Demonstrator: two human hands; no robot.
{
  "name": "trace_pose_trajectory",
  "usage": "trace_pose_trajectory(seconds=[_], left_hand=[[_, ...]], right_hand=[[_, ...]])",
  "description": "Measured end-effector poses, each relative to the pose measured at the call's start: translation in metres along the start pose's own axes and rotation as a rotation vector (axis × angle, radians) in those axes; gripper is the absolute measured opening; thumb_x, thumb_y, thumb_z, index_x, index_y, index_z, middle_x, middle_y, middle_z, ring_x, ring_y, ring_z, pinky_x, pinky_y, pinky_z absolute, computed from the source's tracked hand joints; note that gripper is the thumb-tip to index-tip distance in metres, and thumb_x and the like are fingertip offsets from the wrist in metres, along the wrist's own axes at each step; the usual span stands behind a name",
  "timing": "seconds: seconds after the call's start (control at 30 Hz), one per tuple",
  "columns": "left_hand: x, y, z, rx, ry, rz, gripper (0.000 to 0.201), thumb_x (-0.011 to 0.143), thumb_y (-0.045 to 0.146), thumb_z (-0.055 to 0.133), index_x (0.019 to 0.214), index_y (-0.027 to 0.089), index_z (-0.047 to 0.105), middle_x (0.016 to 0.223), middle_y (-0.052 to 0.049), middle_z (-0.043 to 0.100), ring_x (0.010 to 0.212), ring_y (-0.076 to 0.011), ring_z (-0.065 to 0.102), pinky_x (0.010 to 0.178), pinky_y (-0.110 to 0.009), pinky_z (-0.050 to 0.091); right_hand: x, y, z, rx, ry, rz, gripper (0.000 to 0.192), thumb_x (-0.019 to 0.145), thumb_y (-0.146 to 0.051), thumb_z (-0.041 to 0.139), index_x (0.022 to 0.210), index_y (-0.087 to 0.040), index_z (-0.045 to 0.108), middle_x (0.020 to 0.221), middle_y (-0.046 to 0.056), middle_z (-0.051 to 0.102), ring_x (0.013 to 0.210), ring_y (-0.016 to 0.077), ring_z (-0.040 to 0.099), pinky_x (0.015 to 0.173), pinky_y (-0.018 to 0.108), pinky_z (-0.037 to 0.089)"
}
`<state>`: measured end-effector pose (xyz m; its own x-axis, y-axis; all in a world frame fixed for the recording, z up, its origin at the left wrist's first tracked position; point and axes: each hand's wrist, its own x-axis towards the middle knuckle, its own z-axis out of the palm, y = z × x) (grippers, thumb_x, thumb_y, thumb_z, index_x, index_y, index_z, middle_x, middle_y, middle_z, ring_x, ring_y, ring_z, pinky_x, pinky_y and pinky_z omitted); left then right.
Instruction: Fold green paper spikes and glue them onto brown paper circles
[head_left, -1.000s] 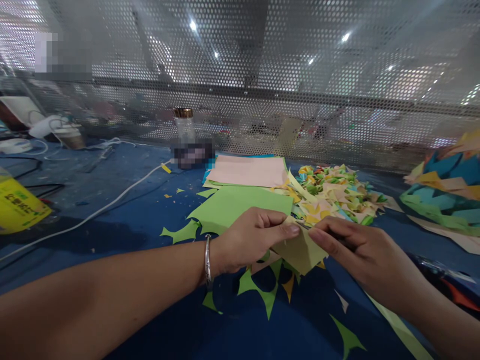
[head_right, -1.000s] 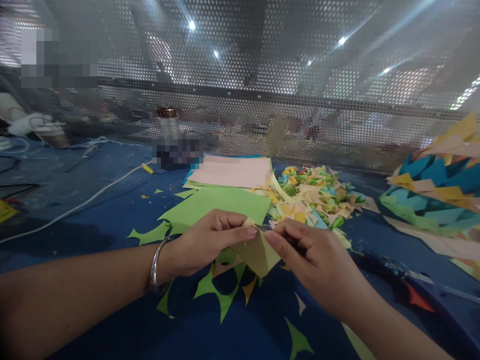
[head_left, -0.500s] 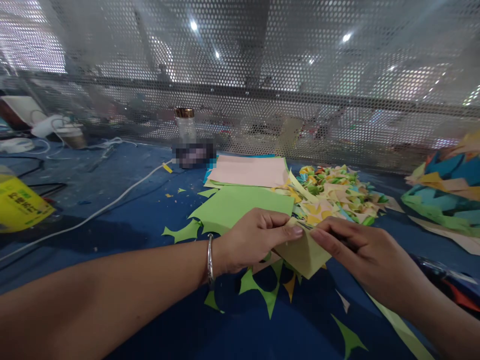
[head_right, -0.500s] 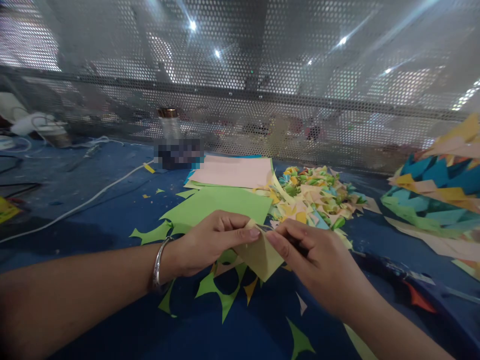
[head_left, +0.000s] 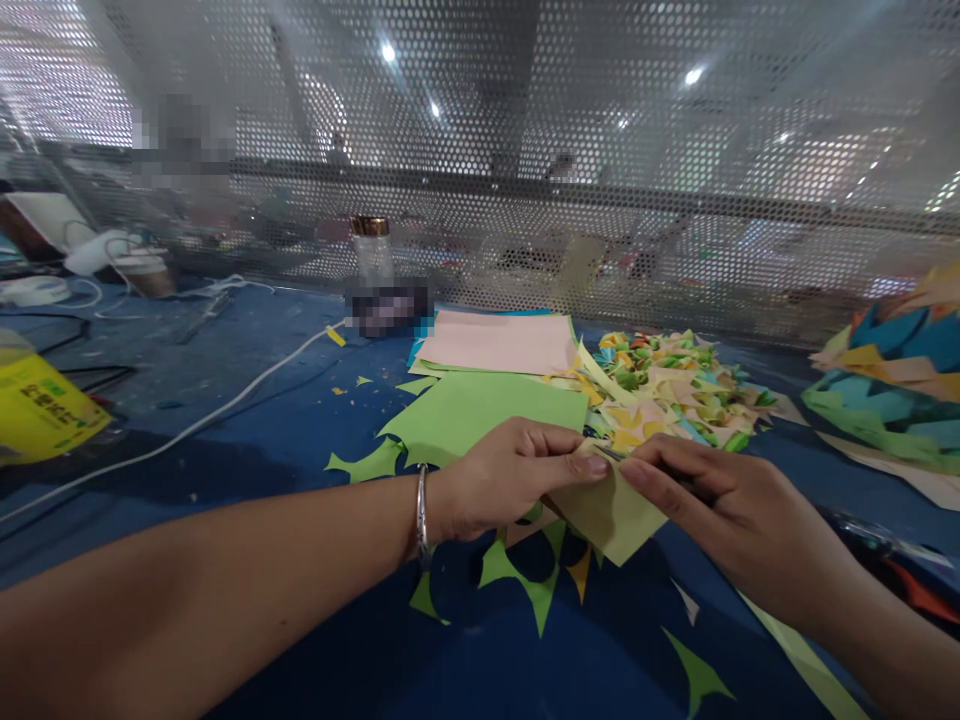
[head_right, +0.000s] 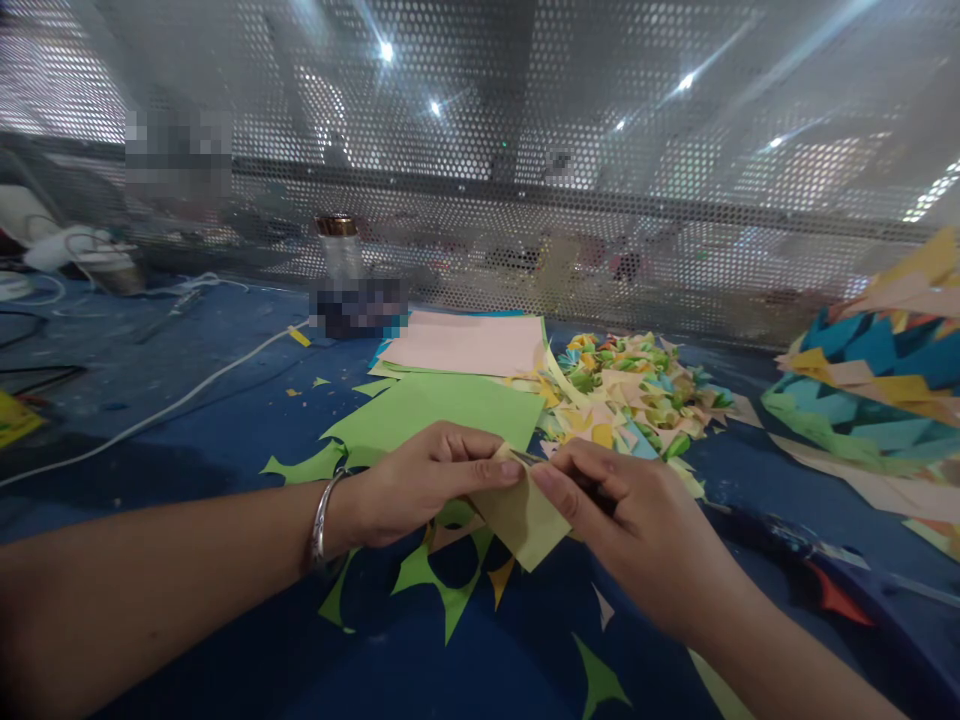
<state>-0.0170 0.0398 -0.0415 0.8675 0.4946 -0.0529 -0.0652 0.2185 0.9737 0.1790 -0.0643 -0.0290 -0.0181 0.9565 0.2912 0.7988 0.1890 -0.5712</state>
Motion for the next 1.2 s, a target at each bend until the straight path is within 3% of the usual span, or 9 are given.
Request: trace_pose_trajectory(seconds=[0.3,0.67,0.93,1.1,1.2], left_hand=[[0.002,-0.001,-0.003,-0.013,-0.004,-0.056,0.036,0.069,0.044,0.089,0.073,0.016,0.067,0.067,0.003,0.059,0.057,-0.0077,0.047,0.054,-0.023,0.036],[0.001,0.006,-0.002,-0.023,-0.036,-0.045,0.04,0.064,0.044,0.094,0.066,0.016,0.065,0.063,0.005,0.058,0.057,-0.0068,0.047,0.052,-0.021,0.031],[0.0,0.009,0.001,-0.033,-0.033,-0.046,0.039,0.062,0.042,0.095,0.063,0.016,0.066,0.063,0.004,0.059,0.059,-0.0076,0.048,0.054,-0.021,0.033],[0.0,0.009,0.001,-0.033,-0.053,-0.043,0.035,0.066,0.04,0.093,0.065,0.016,0.068,0.067,0.003,0.062,0.063,-0.0084,0.051,0.057,-0.022,0.035],[0.0,0.009,0.001,-0.032,-0.043,-0.044,0.034,0.064,0.039,0.094,0.064,0.016,0.067,0.066,0.003,0.061,0.063,-0.0085,0.05,0.057,-0.022,0.034]], right_hand=[[0.003,0.003,-0.003,-0.02,-0.039,-0.04,0.052,0.104,-0.064,0.047,0.079,-0.024,0.068,0.064,0.001,0.061,0.056,0.016,0.055,0.05,0.026,0.043],[0.002,0.001,-0.002,-0.017,-0.027,-0.04,0.052,0.104,-0.063,0.047,0.075,-0.023,0.064,0.059,-0.001,0.054,0.053,0.0152,0.05,0.048,0.026,0.04],[0.002,0.004,-0.001,-0.016,-0.045,-0.033,0.051,0.105,-0.063,0.048,0.077,-0.023,0.065,0.061,-0.001,0.054,0.055,0.0157,0.052,0.05,0.026,0.041],[-0.001,0.003,0.004,0.007,0.037,-0.025,0.05,0.104,-0.064,0.048,0.08,-0.023,0.065,0.062,-0.001,0.055,0.056,0.0156,0.049,0.051,0.028,0.038],[-0.002,0.002,0.003,-0.003,-0.006,-0.019,0.05,0.105,-0.063,0.048,0.08,-0.023,0.066,0.064,0.0,0.058,0.057,0.0163,0.051,0.053,0.028,0.039]])
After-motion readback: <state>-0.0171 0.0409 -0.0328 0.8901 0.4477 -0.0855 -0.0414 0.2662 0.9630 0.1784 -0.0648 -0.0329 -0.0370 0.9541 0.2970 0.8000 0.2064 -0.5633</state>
